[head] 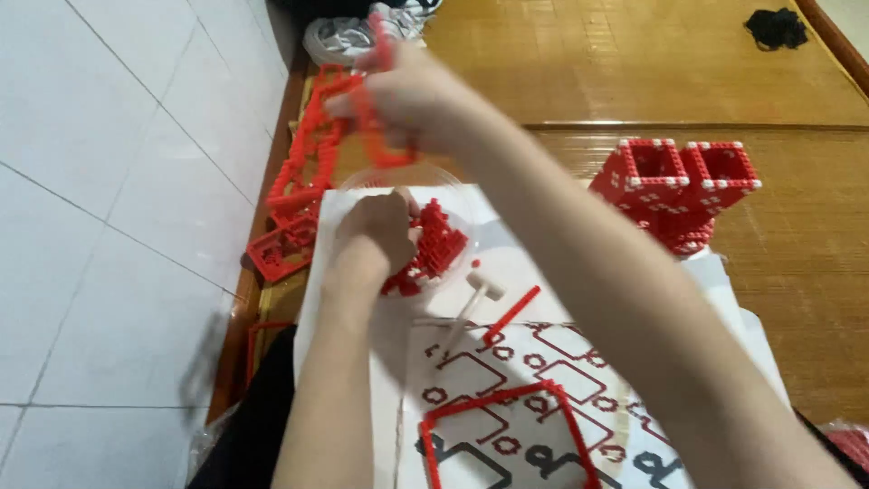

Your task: Assembling a 3D structure by snapping together small red plastic interlocking pieces.

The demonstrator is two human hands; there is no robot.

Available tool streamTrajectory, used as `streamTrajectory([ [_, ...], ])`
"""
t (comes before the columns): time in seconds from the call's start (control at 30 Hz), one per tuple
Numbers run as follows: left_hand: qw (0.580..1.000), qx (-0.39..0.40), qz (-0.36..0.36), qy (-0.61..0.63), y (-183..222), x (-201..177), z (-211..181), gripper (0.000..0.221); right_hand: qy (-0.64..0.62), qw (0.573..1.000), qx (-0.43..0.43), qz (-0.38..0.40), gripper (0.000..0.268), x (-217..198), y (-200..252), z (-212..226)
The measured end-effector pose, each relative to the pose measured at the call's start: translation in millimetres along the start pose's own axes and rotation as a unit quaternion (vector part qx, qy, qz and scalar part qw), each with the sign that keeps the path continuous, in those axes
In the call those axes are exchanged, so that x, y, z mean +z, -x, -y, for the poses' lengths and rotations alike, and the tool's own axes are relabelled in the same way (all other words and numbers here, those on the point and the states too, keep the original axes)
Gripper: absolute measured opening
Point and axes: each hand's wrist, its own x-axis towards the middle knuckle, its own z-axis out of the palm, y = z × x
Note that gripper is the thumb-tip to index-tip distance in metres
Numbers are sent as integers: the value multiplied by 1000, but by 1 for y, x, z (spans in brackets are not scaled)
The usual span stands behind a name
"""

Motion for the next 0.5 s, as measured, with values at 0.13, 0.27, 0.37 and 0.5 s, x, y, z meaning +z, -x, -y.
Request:
streamTrajectory([
  [0.13, 988, 33, 14, -152, 5, -17, -10, 22, 187, 979, 77, 9, 27, 51, -55, -13],
  [0.27, 998, 40, 42, -33, 7, -11, -6, 20, 332, 936, 114, 3, 32, 65, -90, -27],
  [0.37, 996, 67, -1, -61, 5, -9, -3, 20, 443, 895, 42, 39, 18, 48, -73, -12],
  [0.5, 940, 6, -13, 342, 6, -12, 1, 20, 333, 943, -11, -15, 44, 3, -3, 10],
])
